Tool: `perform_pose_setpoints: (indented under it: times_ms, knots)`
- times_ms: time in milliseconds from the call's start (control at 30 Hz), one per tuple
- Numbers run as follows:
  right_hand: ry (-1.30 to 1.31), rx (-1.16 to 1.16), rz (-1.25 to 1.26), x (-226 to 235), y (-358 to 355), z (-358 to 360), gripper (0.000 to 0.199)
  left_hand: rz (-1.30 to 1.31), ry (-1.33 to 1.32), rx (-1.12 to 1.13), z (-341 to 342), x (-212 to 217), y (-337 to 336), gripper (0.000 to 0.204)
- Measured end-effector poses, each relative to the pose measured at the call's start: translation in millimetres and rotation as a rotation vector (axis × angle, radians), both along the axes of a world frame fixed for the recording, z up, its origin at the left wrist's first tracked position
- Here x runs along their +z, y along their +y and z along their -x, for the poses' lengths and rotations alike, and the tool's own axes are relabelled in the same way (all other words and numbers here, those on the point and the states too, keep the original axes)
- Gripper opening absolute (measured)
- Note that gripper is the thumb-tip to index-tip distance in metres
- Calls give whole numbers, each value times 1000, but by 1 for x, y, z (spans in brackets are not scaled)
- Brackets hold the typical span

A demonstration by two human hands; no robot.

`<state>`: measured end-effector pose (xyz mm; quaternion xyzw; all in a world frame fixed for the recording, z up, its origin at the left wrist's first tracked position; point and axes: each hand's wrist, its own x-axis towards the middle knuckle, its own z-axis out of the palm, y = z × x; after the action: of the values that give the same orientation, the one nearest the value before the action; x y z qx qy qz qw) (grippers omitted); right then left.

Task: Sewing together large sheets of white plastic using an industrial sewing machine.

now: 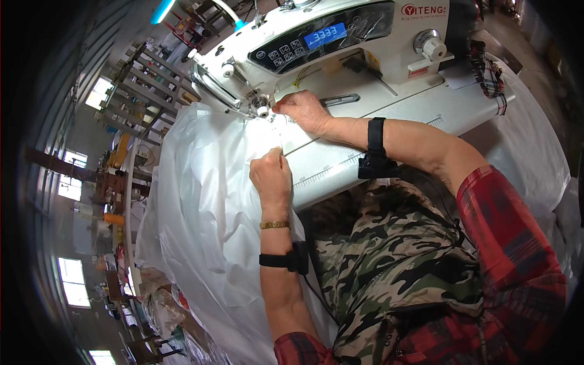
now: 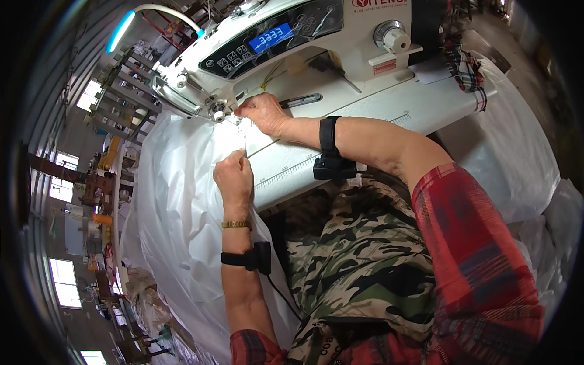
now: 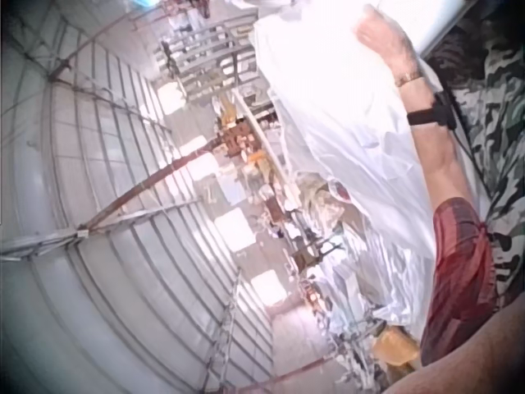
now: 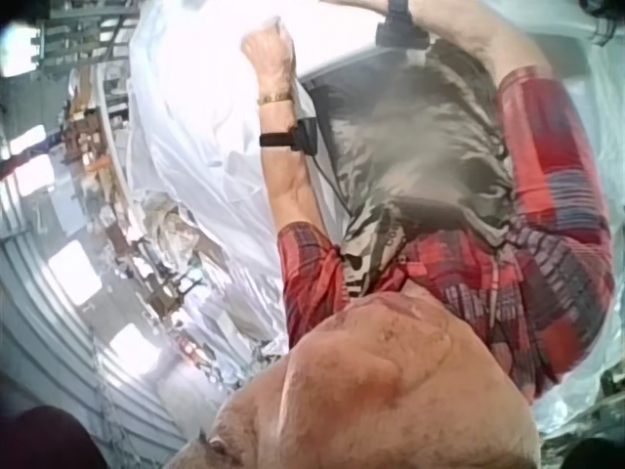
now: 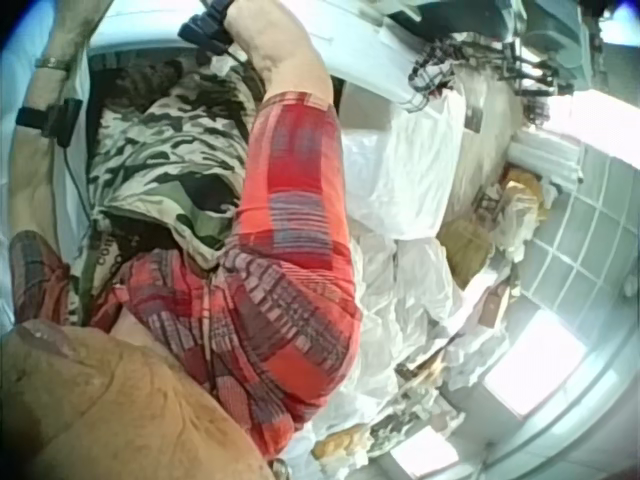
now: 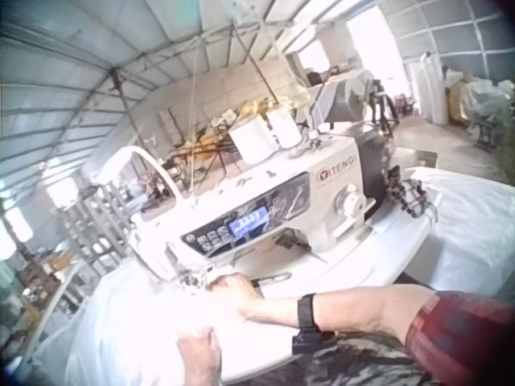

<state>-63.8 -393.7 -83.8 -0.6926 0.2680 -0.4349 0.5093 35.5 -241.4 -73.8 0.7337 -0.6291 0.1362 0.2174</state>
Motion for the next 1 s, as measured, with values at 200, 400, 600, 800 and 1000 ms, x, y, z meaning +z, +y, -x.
perform_pose_setpoints:
  times_ms: [200, 400, 600, 800, 1000]
  knots:
    - [33, -1, 17, 4, 1, 1, 35, 61, 35, -31, 3, -7, 14, 17]
    - [62, 23, 61, 3, 2, 2, 36, 62, 56, -14, -10, -1, -3, 10]
    - [229, 26, 272, 2, 12, 26, 34, 94, 31, 7, -26, -3, -23, 11]
    - [522, -162, 722, 1, 11, 66, 35, 150, 12, -41, -43, -10, -37, 10]
    - [788, -422, 842, 9, 16, 99, 39, 151, 28, 70, -68, -17, -31, 14]
